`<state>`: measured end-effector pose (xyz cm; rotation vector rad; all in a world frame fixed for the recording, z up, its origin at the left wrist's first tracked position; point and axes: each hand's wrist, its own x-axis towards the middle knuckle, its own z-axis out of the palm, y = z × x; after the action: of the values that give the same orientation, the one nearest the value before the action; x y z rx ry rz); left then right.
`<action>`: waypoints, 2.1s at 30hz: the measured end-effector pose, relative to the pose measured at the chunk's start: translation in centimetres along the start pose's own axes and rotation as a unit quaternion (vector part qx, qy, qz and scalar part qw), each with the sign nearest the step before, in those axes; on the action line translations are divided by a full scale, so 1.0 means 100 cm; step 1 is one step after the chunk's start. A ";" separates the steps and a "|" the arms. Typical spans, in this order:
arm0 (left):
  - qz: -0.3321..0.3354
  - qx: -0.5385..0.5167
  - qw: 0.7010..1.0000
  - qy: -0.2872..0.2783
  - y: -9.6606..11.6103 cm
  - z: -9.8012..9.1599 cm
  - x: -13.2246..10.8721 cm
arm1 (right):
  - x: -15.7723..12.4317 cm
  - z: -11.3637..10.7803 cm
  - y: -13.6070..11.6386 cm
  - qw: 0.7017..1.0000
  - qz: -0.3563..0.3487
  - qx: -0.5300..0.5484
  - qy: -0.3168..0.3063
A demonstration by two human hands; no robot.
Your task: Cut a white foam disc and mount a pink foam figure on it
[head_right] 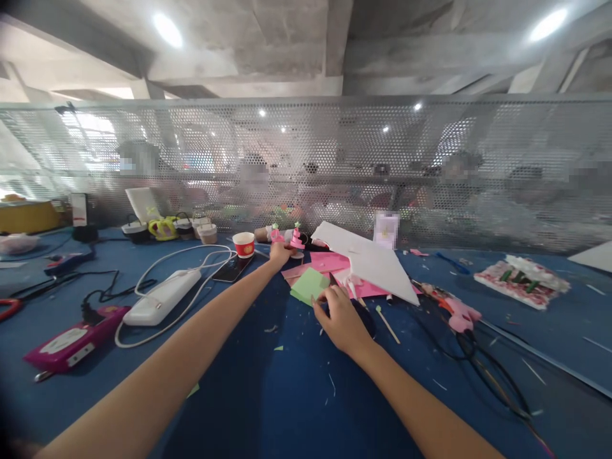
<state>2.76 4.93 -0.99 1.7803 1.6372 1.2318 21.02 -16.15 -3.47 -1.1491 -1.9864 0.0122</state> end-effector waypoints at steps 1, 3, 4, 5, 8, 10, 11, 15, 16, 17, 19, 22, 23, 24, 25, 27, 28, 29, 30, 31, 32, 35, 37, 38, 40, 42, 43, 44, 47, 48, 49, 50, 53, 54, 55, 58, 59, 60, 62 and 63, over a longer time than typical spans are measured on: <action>0.002 -0.008 1.000 -0.004 0.001 0.002 0.001 | 0.000 0.000 0.000 1.000 0.000 0.001 -0.003; 0.006 -0.019 1.000 -0.010 0.002 0.003 0.003 | 0.000 -0.001 0.000 1.000 0.000 0.003 -0.009; 0.006 -0.022 1.000 -0.012 0.002 0.003 0.004 | 0.001 -0.001 0.000 1.000 0.001 0.004 -0.012; 0.007 -0.023 1.000 -0.013 0.002 0.003 0.004 | 0.001 -0.001 0.000 1.000 0.002 0.005 -0.014; 0.007 -0.017 1.000 -0.015 0.001 0.000 0.004 | 0.000 -0.001 -0.001 1.000 0.007 0.006 -0.022; 0.005 -0.010 1.000 -0.013 0.001 -0.003 0.002 | 0.000 -0.002 -0.001 1.000 0.010 0.008 -0.028; 0.004 -0.007 1.000 -0.012 0.001 -0.004 0.002 | 0.000 -0.002 -0.001 0.999 0.010 0.010 -0.030; -0.002 -0.001 1.000 -0.009 0.001 -0.005 0.000 | -0.002 -0.002 -0.001 0.999 0.015 0.017 -0.028; -0.003 0.000 1.000 -0.007 0.001 -0.005 0.000 | -0.002 -0.002 -0.001 0.999 0.015 0.017 -0.028; -0.004 0.001 1.000 -0.005 0.001 -0.005 0.000 | -0.002 -0.002 -0.001 0.999 0.015 0.015 -0.029; -0.007 0.002 1.000 -0.001 0.000 -0.004 0.000 | -0.002 -0.003 0.000 0.999 0.012 0.011 -0.028; -0.009 0.004 1.000 0.006 -0.002 -0.004 0.001 | -0.002 -0.003 0.000 1.000 0.010 0.010 -0.026; -0.009 0.005 1.000 0.008 -0.003 -0.004 0.001 | -0.002 -0.003 0.000 1.000 0.011 0.011 -0.025; -0.008 0.005 1.000 0.009 -0.004 -0.004 0.001 | -0.002 -0.002 0.000 1.000 0.011 0.012 -0.026; -0.005 0.005 1.000 0.009 -0.004 -0.004 0.000 | -0.002 -0.002 0.000 1.000 0.012 0.013 -0.025; 0.002 0.004 1.000 0.009 -0.005 -0.004 0.001 | -0.003 -0.002 0.000 1.000 0.012 0.014 -0.024; 0.006 0.005 1.000 0.009 -0.006 -0.004 0.001 | -0.003 -0.002 0.000 1.000 0.012 0.013 -0.025; 0.009 0.006 1.000 0.009 -0.007 -0.004 0.002 | -0.004 -0.002 0.000 0.999 0.013 0.013 -0.026; 0.012 0.008 1.000 0.009 -0.007 -0.004 0.002 | -0.004 -0.002 -0.001 0.999 0.015 0.013 -0.028; 0.015 0.012 1.000 0.009 -0.008 -0.003 0.003 | -0.005 -0.002 -0.001 0.999 0.019 0.012 -0.031; 0.017 0.016 1.000 0.008 -0.008 -0.003 0.004 | -0.005 -0.002 -0.001 0.999 0.023 0.012 -0.034; 0.020 0.027 0.999 0.007 -0.010 -0.001 0.007 | -0.006 -0.002 -0.001 0.998 0.031 0.010 -0.045; 0.018 0.033 0.999 0.008 -0.011 0.000 0.009 | -0.006 -0.003 -0.001 0.998 0.028 0.006 -0.049; 0.016 0.035 0.999 0.008 -0.011 0.000 0.009 | -0.007 -0.003 -0.001 0.998 0.025 0.004 -0.049; 0.013 0.041 0.999 0.008 -0.012 0.000 0.010 | -0.007 -0.003 0.000 0.999 0.019 0.000 -0.048; 0.012 0.047 0.999 0.007 -0.011 0.000 0.010 | -0.007 -0.003 0.000 0.999 0.017 -0.003 -0.049; 0.013 0.051 0.999 0.006 -0.011 0.000 0.010 | -0.007 -0.003 0.000 0.999 0.018 -0.005 -0.050; 0.014 0.054 0.998 0.005 -0.011 0.000 0.010 | -0.008 -0.003 0.000 0.998 0.019 -0.005 -0.052; 0.018 0.059 0.998 0.004 -0.010 -0.001 0.010 | -0.008 -0.004 -0.001 0.998 0.024 -0.002 -0.059; 0.019 0.060 0.998 0.004 -0.010 -0.001 0.009 | -0.008 -0.004 -0.001 0.998 0.025 -0.001 -0.061; 0.020 0.061 0.998 0.004 -0.010 -0.001 0.009 | -0.008 -0.004 -0.001 0.998 0.026 -0.001 -0.062; 0.022 0.063 0.998 0.004 -0.009 -0.001 0.009 | -0.008 -0.004 -0.001 0.998 0.026 -0.002 -0.063; 0.028 0.069 0.997 0.003 -0.009 -0.001 0.009 | -0.008 -0.004 -0.002 0.998 0.028 -0.004 -0.064; 0.029 0.072 0.997 0.002 -0.009 -0.001 0.009 | -0.008 -0.004 -0.002 0.997 0.029 -0.003 -0.065; 0.031 0.074 0.997 0.002 -0.010 -0.001 0.009 | -0.008 -0.004 -0.002 0.997 0.029 -0.003 -0.066; 0.034 0.083 0.996 0.001 -0.011 0.000 0.010 | -0.008 -0.004 -0.002 0.997 0.028 -0.004 -0.065; 0.035 0.085 0.996 0.001 -0.012 0.000 0.010 | -0.008 -0.004 -0.001 0.998 0.026 -0.005 -0.064; 0.035 0.087 0.996 0.000 -0.013 0.001 0.010 | -0.008 -0.004 -0.001 0.998 0.024 -0.006 -0.063; 0.035 0.092 0.995 -0.002 -0.015 0.002 0.011 | -0.007 -0.004 -0.001 0.998 0.020 -0.008 -0.062; 0.035 0.094 0.995 -0.002 -0.016 0.002 0.011 | -0.007 -0.004 0.000 0.998 0.019 -0.010 -0.063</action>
<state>1.93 6.37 -1.97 1.9663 1.7523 1.1335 21.41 -16.83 -3.69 -1.2251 -2.0784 0.0858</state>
